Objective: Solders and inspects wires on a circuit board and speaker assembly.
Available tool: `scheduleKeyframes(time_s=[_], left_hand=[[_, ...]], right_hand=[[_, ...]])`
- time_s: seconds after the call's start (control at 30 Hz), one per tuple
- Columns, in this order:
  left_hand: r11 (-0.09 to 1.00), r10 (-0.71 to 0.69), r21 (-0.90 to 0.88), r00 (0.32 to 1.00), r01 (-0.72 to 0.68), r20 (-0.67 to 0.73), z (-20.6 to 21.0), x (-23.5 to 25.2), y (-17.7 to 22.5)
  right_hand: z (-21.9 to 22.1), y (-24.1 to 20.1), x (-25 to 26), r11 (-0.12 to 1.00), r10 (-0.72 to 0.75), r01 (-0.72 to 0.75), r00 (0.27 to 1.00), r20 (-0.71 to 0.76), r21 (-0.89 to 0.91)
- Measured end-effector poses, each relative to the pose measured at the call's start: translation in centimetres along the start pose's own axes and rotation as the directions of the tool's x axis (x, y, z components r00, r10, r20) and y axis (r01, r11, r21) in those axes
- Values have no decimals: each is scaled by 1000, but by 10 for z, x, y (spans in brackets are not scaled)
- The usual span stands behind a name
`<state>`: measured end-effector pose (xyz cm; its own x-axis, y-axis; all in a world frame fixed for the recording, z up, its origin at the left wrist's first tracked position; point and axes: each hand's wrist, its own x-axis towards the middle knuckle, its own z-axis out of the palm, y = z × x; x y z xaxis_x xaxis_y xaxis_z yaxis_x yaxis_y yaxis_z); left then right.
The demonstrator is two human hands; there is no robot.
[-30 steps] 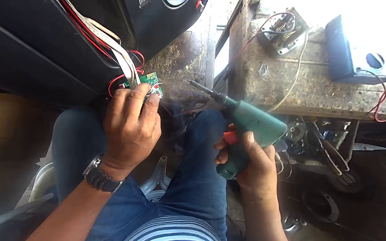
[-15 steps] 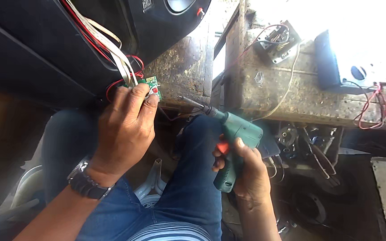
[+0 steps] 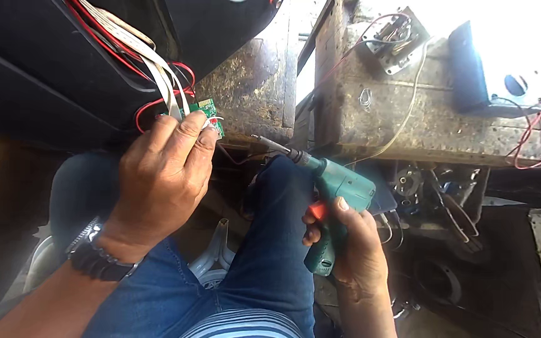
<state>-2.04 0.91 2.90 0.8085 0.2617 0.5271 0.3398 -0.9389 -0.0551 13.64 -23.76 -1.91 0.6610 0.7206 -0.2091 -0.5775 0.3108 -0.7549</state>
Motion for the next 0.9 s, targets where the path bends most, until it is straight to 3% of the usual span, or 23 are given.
scheduleKeyframes(time_s=[0.27, 0.57, 0.9], left_hand=[[999, -39, -25, 999, 40, 26, 5, 1, 5], [992, -104, -76, 995, 103, 1, 8, -3, 9], [982, -171, -95, 980, 161, -104, 15, 5, 14]], right_hand=[[-2, 8, -5, 982, -111, 105, 993, -28, -158], [-8, 20, -6, 970, -168, 153, 984, -63, -189], [-16, 26, -19, 912, -236, 196, 969, -70, -360]])
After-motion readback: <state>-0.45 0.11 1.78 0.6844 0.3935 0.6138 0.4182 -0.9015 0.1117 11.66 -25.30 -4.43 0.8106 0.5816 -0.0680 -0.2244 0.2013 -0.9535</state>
